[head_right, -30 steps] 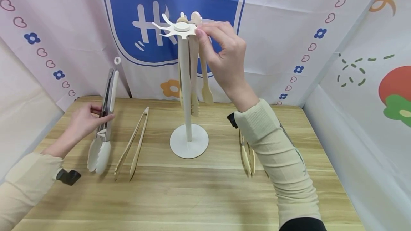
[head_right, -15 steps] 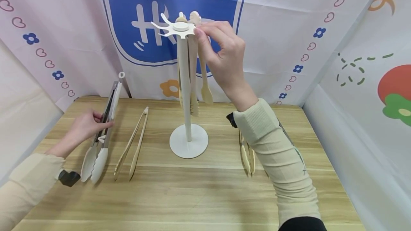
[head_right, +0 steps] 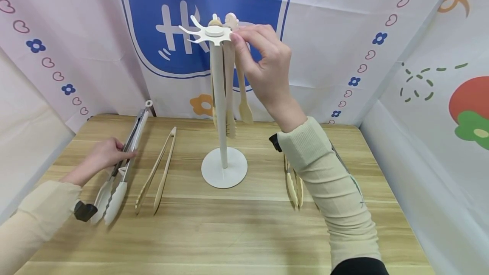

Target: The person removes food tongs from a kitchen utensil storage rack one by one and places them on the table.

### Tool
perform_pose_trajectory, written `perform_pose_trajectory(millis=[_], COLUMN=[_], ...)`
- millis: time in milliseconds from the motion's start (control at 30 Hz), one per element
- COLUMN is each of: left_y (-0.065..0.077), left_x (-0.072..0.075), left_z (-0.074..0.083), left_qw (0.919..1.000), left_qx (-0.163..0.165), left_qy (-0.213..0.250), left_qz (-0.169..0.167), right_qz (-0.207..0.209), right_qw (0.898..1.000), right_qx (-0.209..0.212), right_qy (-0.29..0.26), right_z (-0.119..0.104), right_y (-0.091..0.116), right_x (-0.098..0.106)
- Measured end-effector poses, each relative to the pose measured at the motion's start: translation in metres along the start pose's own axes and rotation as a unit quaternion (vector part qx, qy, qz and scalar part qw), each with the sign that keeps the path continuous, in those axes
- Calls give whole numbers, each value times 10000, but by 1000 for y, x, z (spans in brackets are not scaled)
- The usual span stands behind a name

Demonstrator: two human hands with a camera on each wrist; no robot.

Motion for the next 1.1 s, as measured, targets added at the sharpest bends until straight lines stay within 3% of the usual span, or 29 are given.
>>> perform_pose_trajectory(millis=[333,1100], left_y=[-4,-10], left_x=[-14,-36], left_z=[-8,-17], left_qw=[9992,9980], left_qx=[50,189], left_qy=[-224,-306], left_qz=[-323,-518], right_qz=[19,42], right_qw=[10000,10000], right_qx=[-20,46], right_qy=[-73,-75], right_z=[0,0], right_y=[0,-1], right_x=[0,0])
Point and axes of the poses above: each hand's wrist, its own y-axis away from the middle knuckle, its own x-axis out of the back of the hand, z = x × y, the point moved 6 cm from there along -y, towards the middle knuckle, and after that the axes turned 7 degrees about z, right-handed, at the moved point
